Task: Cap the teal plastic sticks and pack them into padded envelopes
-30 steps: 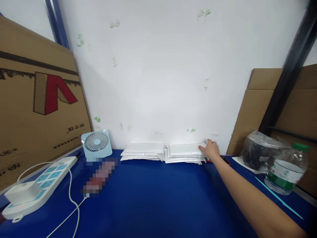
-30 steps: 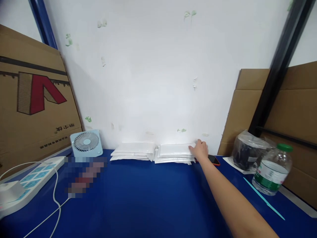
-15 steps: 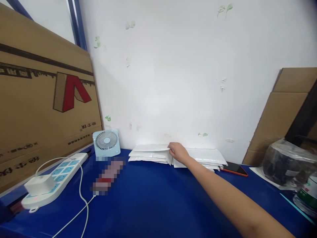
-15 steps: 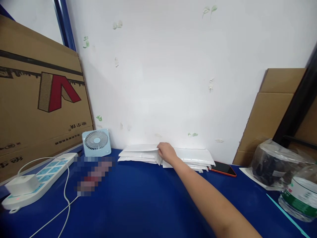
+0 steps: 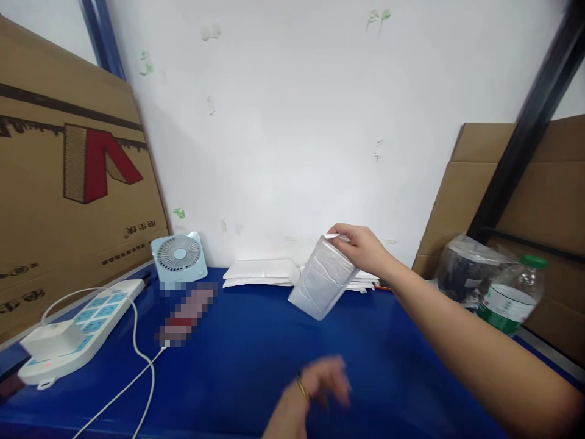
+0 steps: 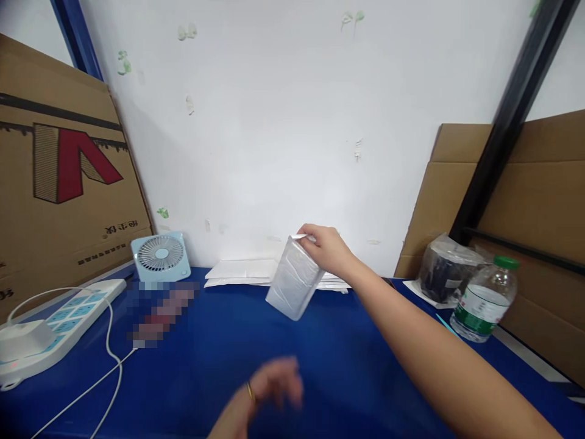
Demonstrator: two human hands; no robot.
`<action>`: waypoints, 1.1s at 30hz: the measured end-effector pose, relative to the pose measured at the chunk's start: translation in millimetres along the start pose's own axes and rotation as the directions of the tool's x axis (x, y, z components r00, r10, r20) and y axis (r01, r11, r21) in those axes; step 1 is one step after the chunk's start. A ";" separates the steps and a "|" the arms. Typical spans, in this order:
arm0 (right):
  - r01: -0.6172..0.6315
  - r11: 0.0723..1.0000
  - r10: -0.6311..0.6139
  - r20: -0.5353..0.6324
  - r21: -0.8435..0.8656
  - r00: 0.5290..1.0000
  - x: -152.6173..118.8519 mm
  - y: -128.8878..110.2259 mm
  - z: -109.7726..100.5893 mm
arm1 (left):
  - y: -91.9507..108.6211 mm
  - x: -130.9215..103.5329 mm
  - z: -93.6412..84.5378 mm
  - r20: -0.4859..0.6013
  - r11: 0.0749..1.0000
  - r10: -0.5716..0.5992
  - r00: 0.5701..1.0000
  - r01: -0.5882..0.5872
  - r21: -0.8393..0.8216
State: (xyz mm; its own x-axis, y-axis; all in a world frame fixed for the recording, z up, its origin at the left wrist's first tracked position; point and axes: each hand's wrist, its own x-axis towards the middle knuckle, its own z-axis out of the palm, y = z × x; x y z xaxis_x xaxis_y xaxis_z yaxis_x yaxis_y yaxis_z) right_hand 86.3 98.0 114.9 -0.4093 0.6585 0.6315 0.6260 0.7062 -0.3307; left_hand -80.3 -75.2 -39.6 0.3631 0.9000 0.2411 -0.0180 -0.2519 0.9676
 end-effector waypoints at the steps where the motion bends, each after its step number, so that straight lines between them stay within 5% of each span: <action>1: 0.004 1.000 -0.004 0.037 0.012 0.999 -7.5 -5.8 -3.4 | 8.7 14.1 0.8 -0.182 0.998 0.064 0.981 -0.058 0.035; 3: 0.004 0.999 -0.007 0.074 0.048 0.997 -22.0 -18.0 -7.2 | 24.0 45.2 5.2 -0.494 0.978 0.208 0.844 -0.190 0.088; 4: -0.010 0.998 0.005 0.078 0.068 0.997 -29.1 -23.2 -8.8 | 29.5 59.9 8.6 -0.573 0.965 0.257 0.778 -0.243 0.104; 6: -0.067 0.990 0.060 0.060 0.121 0.996 -43.9 -27.8 -12.9 | 34.9 82.9 15.2 -0.618 0.955 0.281 0.734 -0.275 0.108; 10: -0.238 0.881 0.260 0.002 0.410 0.966 -80.1 -4.1 -16.0 | 28.9 97.8 16.1 -0.526 0.979 0.201 0.826 -0.176 0.099; 12: -0.352 0.676 0.434 0.037 0.647 0.900 -101.1 18.1 -5.9 | 24.7 98.5 8.9 -0.424 0.985 0.168 0.890 -0.132 0.114; 15: -0.395 0.211 0.679 0.156 0.894 0.718 -128.8 45.4 25.4 | 26.3 105.8 -4.4 -0.234 0.977 0.154 0.960 -0.111 0.183; 18: -0.268 -0.142 0.830 0.263 0.953 0.493 -144.2 56.4 61.0 | 37.9 123.4 -12.5 -0.069 0.939 0.152 0.986 -0.122 0.322; 20: -0.162 -0.312 0.830 0.351 0.936 0.434 -147.9 56.3 78.9 | 46.0 137.4 -13.1 -0.016 0.933 0.089 0.996 -0.078 0.352; 23: -0.141 -0.440 0.783 0.455 0.887 0.424 -148.8 51.0 94.0 | 50.9 157.1 -7.9 -0.005 0.919 -0.011 1.000 0.012 0.393; 27: -0.213 -0.480 0.736 0.523 0.851 0.430 -149.2 41.0 101.3 | 47.9 181.5 4.4 -0.101 0.893 -0.081 0.992 0.117 0.433; 30: -0.203 -0.528 0.719 0.561 0.825 0.409 -149.6 37.2 103.2 | 47.9 199.7 17.0 -0.217 0.937 -0.161 0.963 0.218 0.273; 33: -0.199 -0.579 0.689 0.605 0.790 0.399 -149.5 40.2 103.0 | 46.9 213.8 32.7 -0.380 0.982 -0.174 0.909 0.191 0.007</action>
State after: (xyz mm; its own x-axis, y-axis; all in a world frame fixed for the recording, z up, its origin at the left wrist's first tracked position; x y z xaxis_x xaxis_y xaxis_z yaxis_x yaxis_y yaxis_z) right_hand 104.4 54.7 -65.1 -0.1340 0.9066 -0.4002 -0.8056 -0.3348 -0.4888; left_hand 26.9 93.8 54.8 -0.0209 0.9966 0.0792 0.0584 -0.0778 0.9953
